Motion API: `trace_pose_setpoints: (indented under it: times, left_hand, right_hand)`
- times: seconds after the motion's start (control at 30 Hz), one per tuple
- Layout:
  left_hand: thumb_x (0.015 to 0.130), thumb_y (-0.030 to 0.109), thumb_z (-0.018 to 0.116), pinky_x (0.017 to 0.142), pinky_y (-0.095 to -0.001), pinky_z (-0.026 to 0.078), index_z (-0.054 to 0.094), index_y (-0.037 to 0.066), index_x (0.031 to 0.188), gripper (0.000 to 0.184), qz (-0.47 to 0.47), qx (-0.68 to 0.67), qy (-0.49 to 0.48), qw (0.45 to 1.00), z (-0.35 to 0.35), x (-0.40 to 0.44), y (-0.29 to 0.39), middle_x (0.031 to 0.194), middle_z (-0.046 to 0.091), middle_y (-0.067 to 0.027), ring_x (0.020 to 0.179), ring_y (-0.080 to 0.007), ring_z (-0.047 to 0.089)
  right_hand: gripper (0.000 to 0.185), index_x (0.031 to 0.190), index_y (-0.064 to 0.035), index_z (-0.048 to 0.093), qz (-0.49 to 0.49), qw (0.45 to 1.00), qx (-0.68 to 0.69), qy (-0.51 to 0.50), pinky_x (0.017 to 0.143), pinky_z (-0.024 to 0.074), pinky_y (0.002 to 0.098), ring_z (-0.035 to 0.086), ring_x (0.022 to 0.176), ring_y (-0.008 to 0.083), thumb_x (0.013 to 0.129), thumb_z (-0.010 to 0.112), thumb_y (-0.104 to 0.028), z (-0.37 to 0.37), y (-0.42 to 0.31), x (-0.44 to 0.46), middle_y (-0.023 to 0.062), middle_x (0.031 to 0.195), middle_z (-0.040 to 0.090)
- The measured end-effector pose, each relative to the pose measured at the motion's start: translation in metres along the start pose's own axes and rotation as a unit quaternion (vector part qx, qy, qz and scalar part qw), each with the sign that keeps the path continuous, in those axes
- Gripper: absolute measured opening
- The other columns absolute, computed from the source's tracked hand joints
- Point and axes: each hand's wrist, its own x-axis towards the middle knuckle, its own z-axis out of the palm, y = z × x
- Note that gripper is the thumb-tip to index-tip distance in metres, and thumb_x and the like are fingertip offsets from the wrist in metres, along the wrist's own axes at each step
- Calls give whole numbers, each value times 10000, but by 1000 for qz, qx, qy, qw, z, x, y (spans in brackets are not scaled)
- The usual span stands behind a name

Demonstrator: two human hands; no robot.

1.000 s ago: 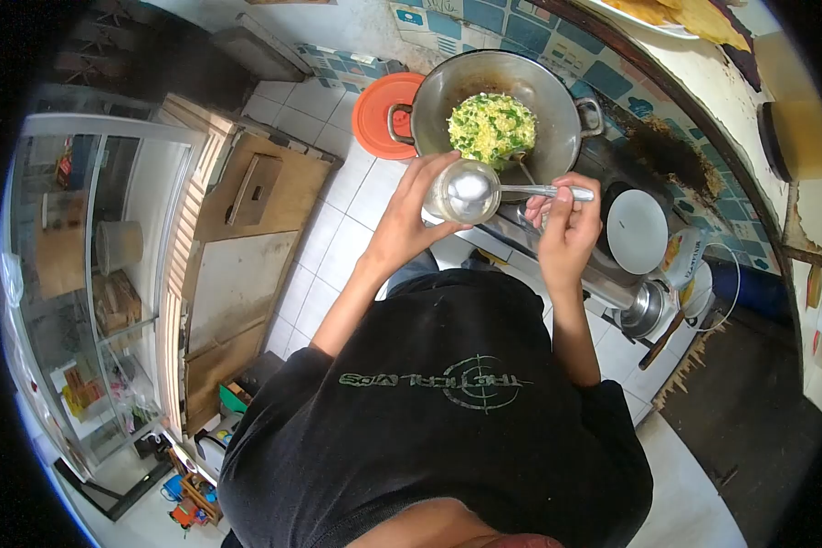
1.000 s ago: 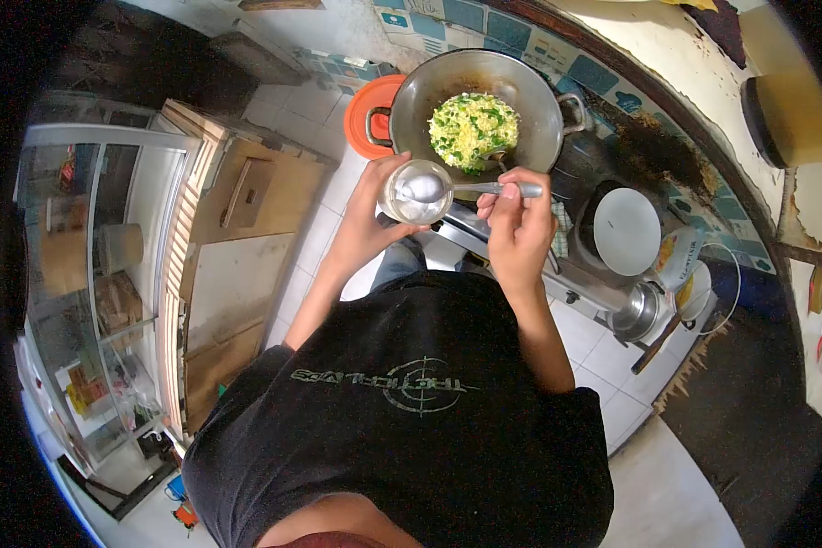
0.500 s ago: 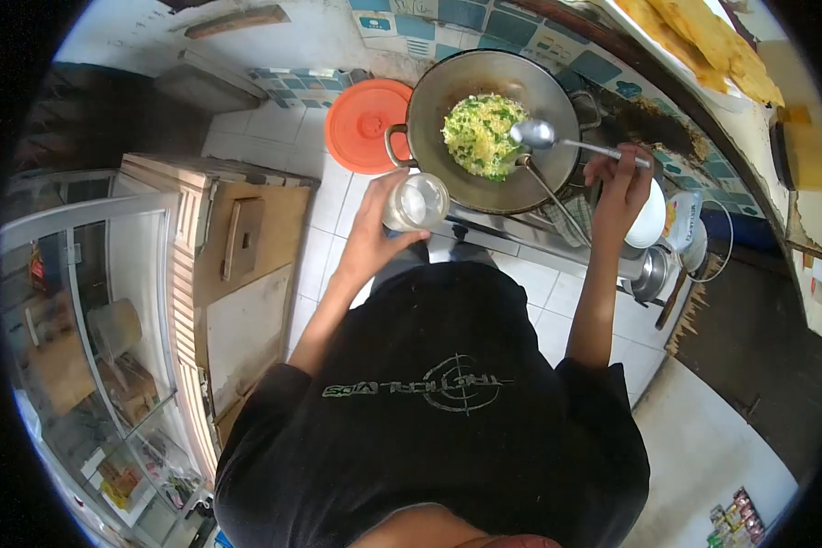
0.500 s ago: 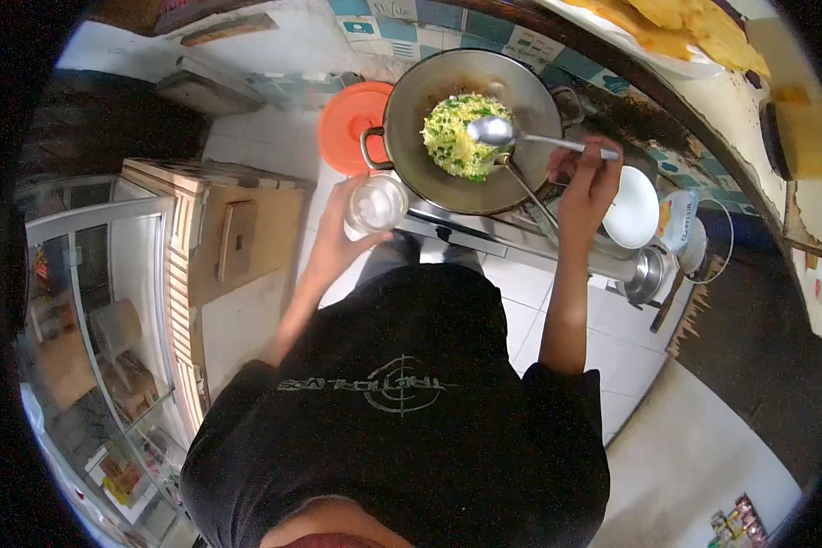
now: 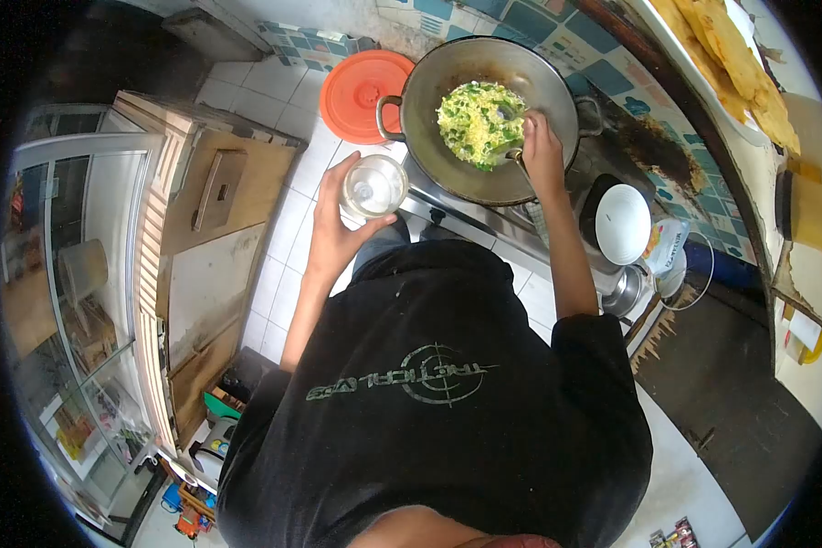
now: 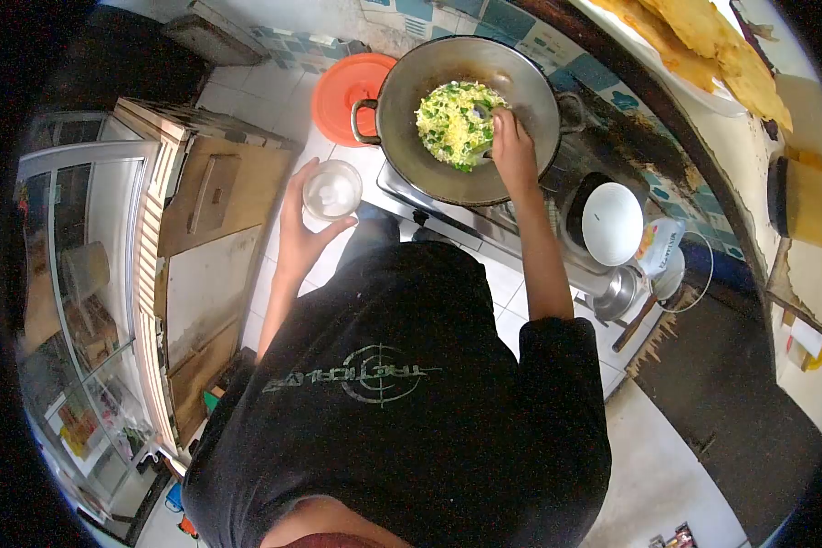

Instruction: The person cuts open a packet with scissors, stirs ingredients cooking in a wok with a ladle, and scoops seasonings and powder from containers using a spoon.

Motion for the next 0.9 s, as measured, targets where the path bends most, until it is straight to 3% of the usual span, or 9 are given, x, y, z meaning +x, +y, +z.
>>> trace_pose_setpoints:
  times: [0.1, 0.2, 0.27, 0.37, 0.47, 0.57, 0.7, 0.8, 0.9]
  left_hand:
    - [594, 139, 882, 1016, -415, 420, 444, 44, 1348, 877, 3, 3, 22, 1000, 5, 0, -3, 1297, 523, -150, 1207, -316, 515]
    - [603, 137, 879, 1019, -413, 418, 435, 41, 1353, 877, 14, -3, 9, 1000, 9, 8, 3, 1294, 524, -156, 1209, -315, 515]
    - [608, 130, 877, 1022, -413, 416, 430, 35, 1354, 876, 17, -15, -3, 1000, 16, 17, 1, 1297, 524, -159, 1210, -315, 514]
    - [628, 134, 867, 1037, -416, 406, 425, 38, 1356, 857, 41, -36, -20, 998, 35, 31, -10, 1320, 513, -160, 1225, -320, 506]
    - [642, 153, 860, 1054, -418, 394, 419, 55, 1363, 851, 67, -58, -59, 994, 52, 46, -12, 1351, 493, -151, 1251, -320, 486]
    - [643, 143, 856, 1057, -421, 391, 414, 70, 1371, 854, 118, -69, -86, 987, 56, 57, 8, 1358, 488, -138, 1259, -323, 476]
    - [624, 98, 859, 1065, -414, 386, 409, 92, 1386, 886, 147, -57, -108, 982, 56, 62, 19, 1376, 491, -122, 1279, -293, 471]
    - [609, -8, 789, 1079, -413, 379, 434, 76, 1360, 834, 165, -47, -120, 978, 54, 61, 25, 1355, 483, -138, 1287, -326, 448]
    - [599, -55, 752, 1084, -417, 373, 436, 74, 1358, 832, 177, -61, -125, 974, 51, 60, 31, 1359, 477, -142, 1294, -331, 439]
  right_hand:
    - [225, 1156, -46, 527, -25, 995, -74, 57, 738, 514, 436, 653, 868, 395, 995, 474, -194, -19, -12, 1, 223, 951, 650]
    - [229, 1145, -30, 514, 79, 988, 49, 120, 710, 527, 373, 685, 799, 278, 1005, 472, -206, -63, -61, -8, 196, 907, 659]
    - [232, 1124, -20, 480, 105, 961, 163, 196, 664, 514, 300, 642, 708, 175, 1016, 462, -225, -79, -78, -20, 160, 852, 648]
    - [269, 1099, -3, 427, 77, 921, 299, 239, 632, 487, 277, 592, 673, 174, 1026, 447, -261, -103, -119, -33, 144, 812, 612]
    - [265, 1086, 0, 414, 41, 914, 321, 245, 612, 471, 275, 574, 659, 160, 1025, 448, -255, -111, -141, -36, 149, 812, 603]
    - [228, 1083, 3, 424, 37, 934, 319, 157, 615, 474, 269, 577, 659, 163, 1028, 436, -218, -110, -149, -42, 152, 820, 600]
    - [110, 1062, 8, 503, -102, 981, 154, 56, 634, 521, 304, 641, 720, 188, 988, 477, -68, -103, -164, -43, 137, 874, 641]
    - [101, 1055, 3, 529, -159, 981, 109, 32, 656, 533, 310, 672, 752, 203, 963, 506, -31, -98, -164, -38, 138, 896, 653]
    - [98, 1046, 1, 535, -150, 982, 113, 15, 656, 533, 298, 675, 732, 215, 955, 511, -23, -95, -166, -37, 141, 901, 652]
